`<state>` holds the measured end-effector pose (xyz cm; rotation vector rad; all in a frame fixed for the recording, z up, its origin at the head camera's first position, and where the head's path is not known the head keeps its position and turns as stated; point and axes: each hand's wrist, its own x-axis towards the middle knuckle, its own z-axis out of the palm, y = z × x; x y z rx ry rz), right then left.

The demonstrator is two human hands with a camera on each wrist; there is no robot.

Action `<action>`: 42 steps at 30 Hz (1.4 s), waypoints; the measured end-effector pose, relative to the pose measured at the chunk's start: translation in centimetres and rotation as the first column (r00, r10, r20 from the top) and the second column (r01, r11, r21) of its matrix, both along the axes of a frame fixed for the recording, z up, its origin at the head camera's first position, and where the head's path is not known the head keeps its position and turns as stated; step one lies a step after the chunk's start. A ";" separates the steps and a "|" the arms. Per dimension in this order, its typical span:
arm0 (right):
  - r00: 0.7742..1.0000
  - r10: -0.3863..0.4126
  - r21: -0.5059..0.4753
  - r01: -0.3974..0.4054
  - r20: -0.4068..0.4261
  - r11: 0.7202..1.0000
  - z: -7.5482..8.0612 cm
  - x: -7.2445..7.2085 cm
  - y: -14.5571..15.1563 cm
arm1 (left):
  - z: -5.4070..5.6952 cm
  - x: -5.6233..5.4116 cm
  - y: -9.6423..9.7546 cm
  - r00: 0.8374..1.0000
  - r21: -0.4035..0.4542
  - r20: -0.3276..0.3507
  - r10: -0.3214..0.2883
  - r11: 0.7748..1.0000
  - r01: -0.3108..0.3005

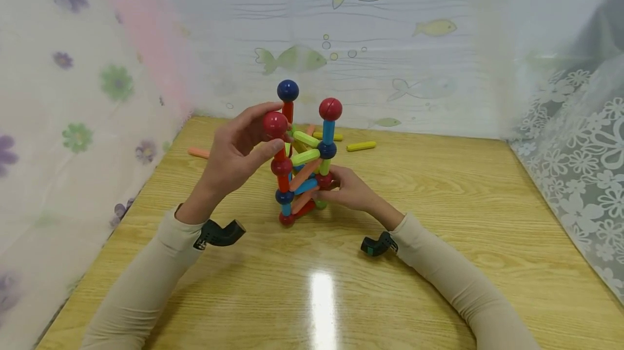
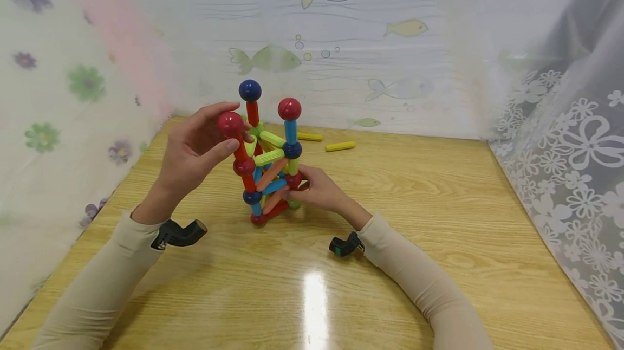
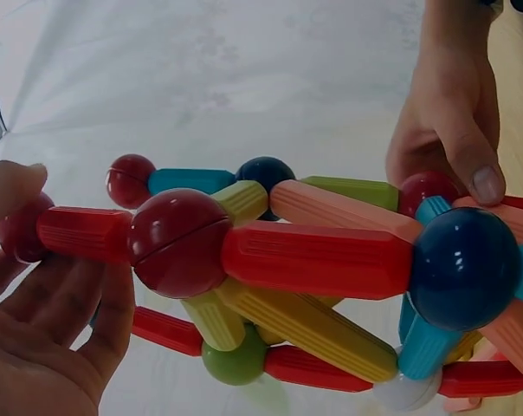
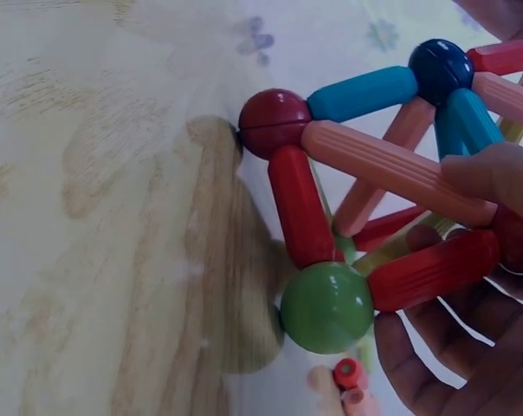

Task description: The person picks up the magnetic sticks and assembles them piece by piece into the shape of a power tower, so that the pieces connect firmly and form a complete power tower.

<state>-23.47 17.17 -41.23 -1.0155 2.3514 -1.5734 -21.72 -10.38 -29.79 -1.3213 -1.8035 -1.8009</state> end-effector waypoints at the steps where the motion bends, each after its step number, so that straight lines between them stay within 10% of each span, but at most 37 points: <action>1: 1.000 0.016 0.009 -0.016 0.000 1.000 0.1 -0.1 0.2 | -0.1 0.0 0.0 1.000 -0.010 0.006 -0.009 1.000 0.009; 6: 0.998 0.064 0.100 -0.062 -0.015 0.993 1.2 -1.0 2.1 | -1.1 0.2 -0.4 0.997 -0.060 0.070 -0.044 0.997 0.048; 17: 0.956 -0.257 0.196 0.281 -0.138 0.939 0.0 -5.3 4.5 | -3.3 0.5 -1.3 0.996 -0.204 -0.060 0.064 0.976 -0.075; 22: 0.960 -0.236 0.230 0.266 -0.148 0.936 -0.8 -6.0 4.4 | -4.0 -0.8 -2.3 0.997 -0.136 -0.055 0.049 0.989 -0.056; 26: 0.951 -0.265 0.231 0.296 -0.156 0.927 -1.0 -5.8 4.9 | -4.9 -3.1 -4.6 0.979 -0.058 0.027 0.201 0.978 -0.199; 30: 0.938 -0.309 0.216 0.337 -0.154 0.916 -1.3 -5.7 5.4 | -6.6 -5.9 -7.0 0.885 -0.195 0.085 0.458 0.879 -0.436; 33: 0.942 -0.302 0.206 0.327 -0.146 0.922 -1.7 -5.7 5.3 | -8.1 -8.0 -7.9 0.828 -0.379 0.089 0.554 0.788 -0.486; 38: 0.960 -0.249 0.220 0.271 -0.126 0.937 -2.3 -5.1 4.8 | -9.3 -12.5 -7.5 0.806 -0.637 0.060 0.589 0.644 -0.424; 42: 0.964 -0.241 0.228 0.261 -0.112 0.938 -2.8 -4.2 4.8 | -9.8 -16.6 -6.8 0.808 -0.792 -0.055 0.586 0.467 -0.393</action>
